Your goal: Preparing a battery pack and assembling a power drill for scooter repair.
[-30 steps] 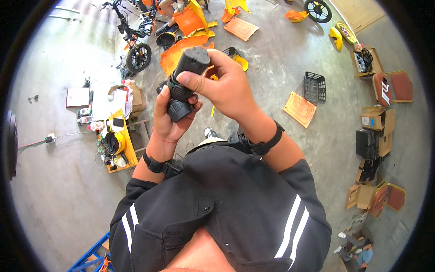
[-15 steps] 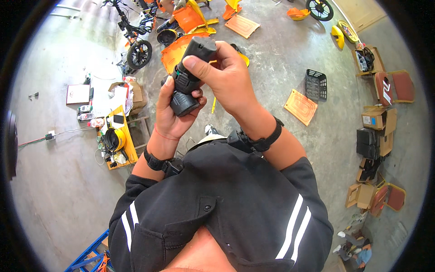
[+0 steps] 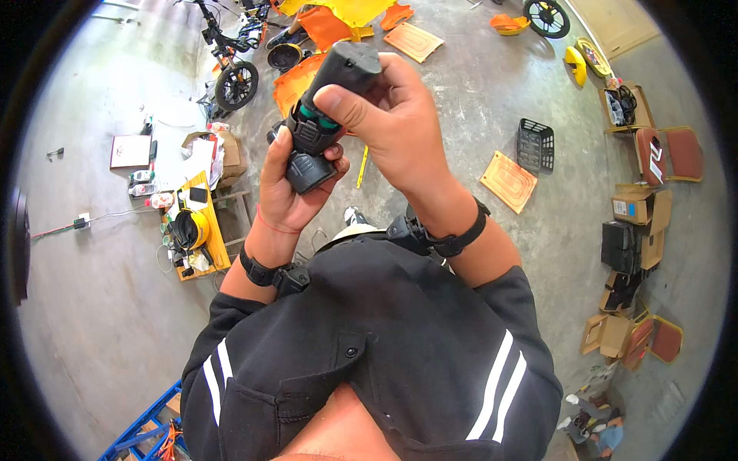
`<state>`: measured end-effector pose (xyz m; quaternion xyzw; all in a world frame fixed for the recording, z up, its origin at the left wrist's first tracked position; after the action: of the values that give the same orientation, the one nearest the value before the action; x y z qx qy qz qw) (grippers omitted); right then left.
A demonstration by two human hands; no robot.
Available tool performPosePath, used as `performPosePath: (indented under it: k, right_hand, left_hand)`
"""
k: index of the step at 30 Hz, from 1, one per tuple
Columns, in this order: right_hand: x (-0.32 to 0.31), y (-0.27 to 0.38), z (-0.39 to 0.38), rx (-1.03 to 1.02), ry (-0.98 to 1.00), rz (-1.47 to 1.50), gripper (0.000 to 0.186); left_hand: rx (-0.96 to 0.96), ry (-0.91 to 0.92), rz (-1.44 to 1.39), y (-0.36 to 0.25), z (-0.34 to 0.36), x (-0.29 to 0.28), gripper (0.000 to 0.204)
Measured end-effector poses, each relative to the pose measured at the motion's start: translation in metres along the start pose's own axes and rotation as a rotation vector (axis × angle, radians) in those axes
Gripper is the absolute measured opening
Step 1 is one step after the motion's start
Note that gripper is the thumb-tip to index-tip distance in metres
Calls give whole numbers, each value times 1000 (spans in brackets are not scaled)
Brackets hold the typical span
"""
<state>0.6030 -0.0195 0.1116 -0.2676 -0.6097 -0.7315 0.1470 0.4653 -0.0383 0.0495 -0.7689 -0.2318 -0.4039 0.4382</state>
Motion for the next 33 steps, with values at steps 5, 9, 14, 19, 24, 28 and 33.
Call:
performPosePath:
  k: [5,9,14,19,24,28,33]
  right_hand:
    - [3,-4,-6,3,38,3,37]
    - [3,-7,-8,-29,22,23,39]
    - [-1,-15,-9,-24,14,69,39]
    - [-9,-34,-7,19,-41,39,42]
    - [-11,-38,-8,-107,68,-153,41]
    - [-12,-63,-1,-15,45,-123,43]
    - [18,-119,-12,197,167,76,37]
  left_hand:
    - [26,23,47,-1,-3,3,51]
    - [57,0,93,-2,-4,4,49]
    - [73,-38,77,-1,-4,7,50]
    - [55,-98,-15,2,-3,5,47]
    - [138,-202,74,-4,-1,-7,41]
    - [202,-162,123,-9,-4,-20,42]
    - [109,-315,-7,-15,-28,-74,48]
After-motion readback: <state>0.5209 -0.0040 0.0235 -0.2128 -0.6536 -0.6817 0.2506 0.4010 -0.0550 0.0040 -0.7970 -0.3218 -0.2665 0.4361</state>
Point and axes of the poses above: each hand's wrist, its own z-axis towards the middle knuckle, its own x-axis out of the palm, y = z × x, the point moved 7 cm from there along z, towards the middle knuckle, and after that the axes turned 10 degrees about -y, right-handed, at the moved point
